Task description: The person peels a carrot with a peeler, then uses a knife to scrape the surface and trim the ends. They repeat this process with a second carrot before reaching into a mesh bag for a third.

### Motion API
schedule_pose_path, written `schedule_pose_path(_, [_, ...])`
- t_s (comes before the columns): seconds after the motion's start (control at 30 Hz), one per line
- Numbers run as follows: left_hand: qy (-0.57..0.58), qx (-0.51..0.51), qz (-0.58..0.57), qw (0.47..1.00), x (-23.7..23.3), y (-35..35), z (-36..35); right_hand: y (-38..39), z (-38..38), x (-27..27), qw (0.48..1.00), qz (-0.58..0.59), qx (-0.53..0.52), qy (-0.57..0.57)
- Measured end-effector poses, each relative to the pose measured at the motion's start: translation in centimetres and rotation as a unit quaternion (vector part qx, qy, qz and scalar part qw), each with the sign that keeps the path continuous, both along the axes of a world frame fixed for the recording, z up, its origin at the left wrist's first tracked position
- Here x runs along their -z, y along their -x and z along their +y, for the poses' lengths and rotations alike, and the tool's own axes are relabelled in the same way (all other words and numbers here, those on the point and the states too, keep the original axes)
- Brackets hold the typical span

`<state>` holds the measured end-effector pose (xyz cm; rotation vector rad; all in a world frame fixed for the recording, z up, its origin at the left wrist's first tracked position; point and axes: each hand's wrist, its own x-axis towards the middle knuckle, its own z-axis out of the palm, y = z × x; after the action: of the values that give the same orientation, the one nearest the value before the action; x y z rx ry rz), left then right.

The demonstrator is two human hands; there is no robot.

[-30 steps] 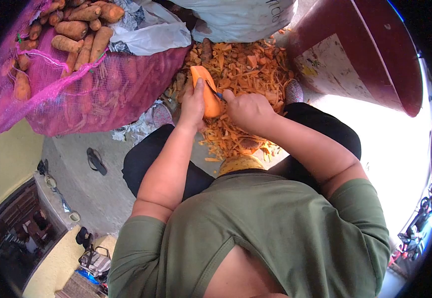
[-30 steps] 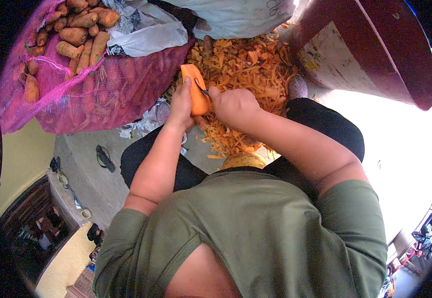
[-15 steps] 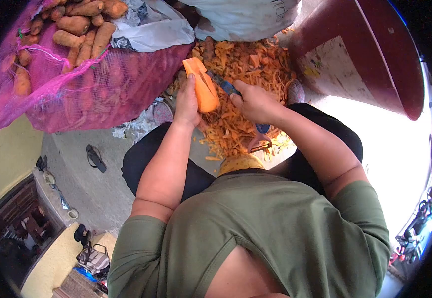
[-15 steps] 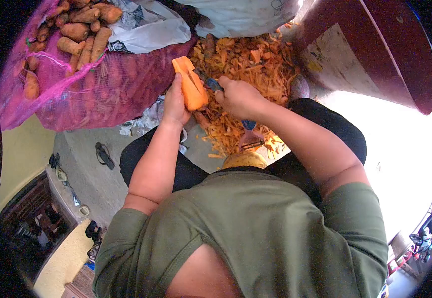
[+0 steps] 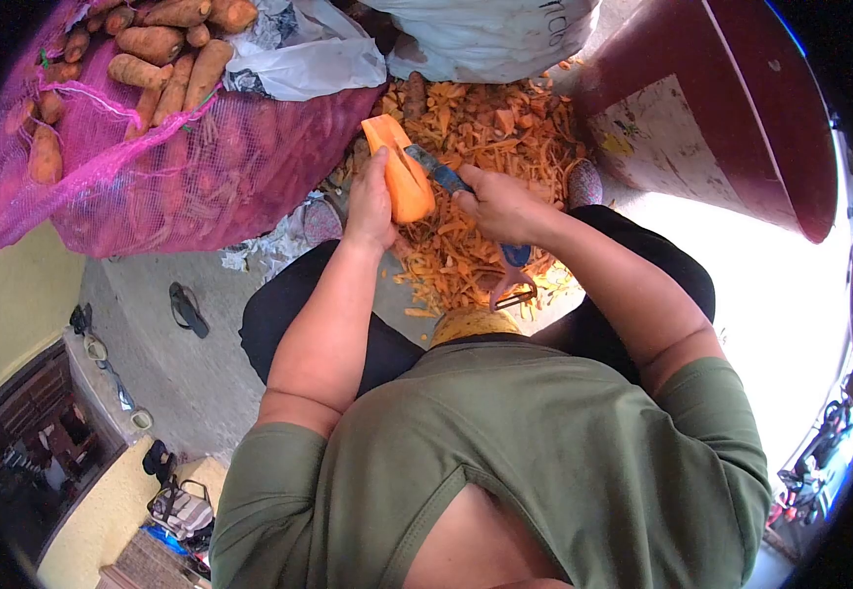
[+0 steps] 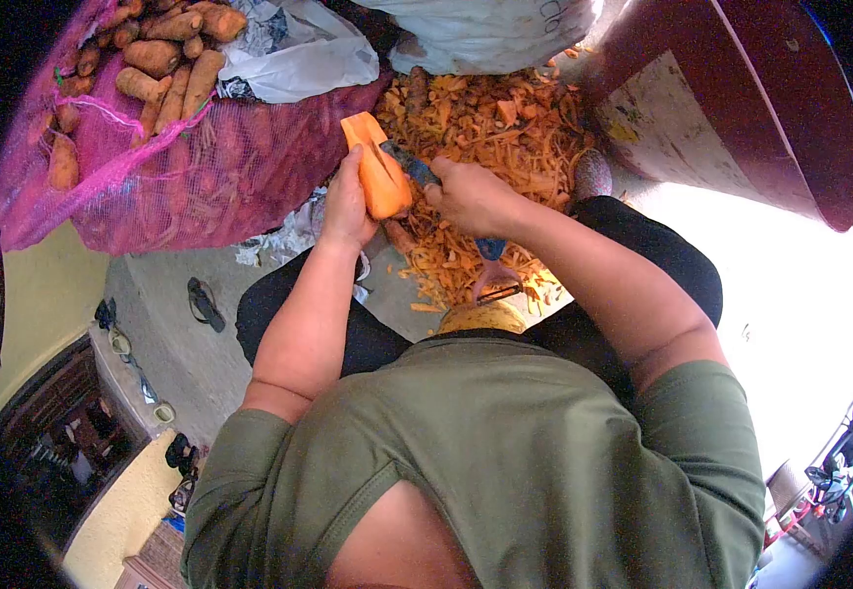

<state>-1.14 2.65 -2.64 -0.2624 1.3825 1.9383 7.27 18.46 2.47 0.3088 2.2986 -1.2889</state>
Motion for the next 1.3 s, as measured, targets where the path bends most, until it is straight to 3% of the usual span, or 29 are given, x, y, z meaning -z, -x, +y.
schedule_pose_path(0.07, [0.019,-0.011,-0.007,1.0,-0.4,-0.2,0.2,0.1,-0.3,0.5,1.0,0.005,-0.003,-0.001])
schedule_pose_path(0.2, [0.096,0.031,0.088,0.991,-0.3,-0.5,0.5,0.1,-0.3,0.3,0.999,-0.032,-0.002,0.022])
schedule_pose_path(0.3, [0.119,0.056,0.156,0.979,0.0,-0.7,0.5,-0.2,0.1,1.7,0.985,-0.054,0.049,0.157])
schedule_pose_path(0.37, [0.11,0.067,0.202,0.971,1.3,-0.6,0.1,-0.2,0.2,1.9,0.976,-0.094,0.06,0.188])
schedule_pose_path(0.4, [0.096,0.057,0.157,0.981,0.9,-0.6,0.2,-0.1,0.3,1.9,0.97,-0.113,0.065,0.204])
schedule_pose_path(0.47, [0.067,0.038,0.066,0.995,0.1,-0.6,0.5,-0.1,0.2,1.6,0.984,-0.067,0.036,0.159])
schedule_pose_path(0.57, [0.097,0.049,0.021,0.994,-0.7,-0.6,0.7,-0.4,-0.6,1.9,0.998,0.007,0.03,0.048])
schedule_pose_path(0.6, [0.087,0.051,0.037,0.994,-0.5,-0.6,0.6,-0.5,-0.8,2.0,0.999,0.032,0.035,0.004])
schedule_pose_path(0.7, [0.066,0.062,0.068,0.994,-0.3,-0.6,0.6,0.2,-0.3,2.4,0.995,-0.015,0.057,0.085])
schedule_pose_path(0.8, [0.062,0.074,0.066,0.993,-1.1,-1.8,1.2,0.4,-0.5,5.0,0.987,0.07,0.097,0.111])
schedule_pose_path(0.9, [0.066,0.076,0.093,0.991,-1.0,-2.2,1.4,0.6,-0.5,5.1,0.988,0.049,0.111,0.098])
schedule_pose_path(1.0, [0.099,0.085,0.15,0.98,-0.2,-2.2,1.3,0.7,-0.8,4.4,0.99,0.118,0.073,-0.015])
schedule_pose_path(1.07, [0.117,0.09,0.168,0.975,0.0,-2.3,1.2,1.0,-0.4,4.2,0.994,0.073,0.067,0.05])
schedule_pose_path(1.17, [0.192,0.108,0.296,0.929,-0.2,-2.2,1.0,1.2,0.0,3.5,0.981,0.002,0.091,0.17])
schedule_pose_path(1.3, [0.171,0.09,0.256,0.947,-0.1,-1.8,0.9,1.3,0.5,2.7,0.964,-0.067,0.103,0.236])
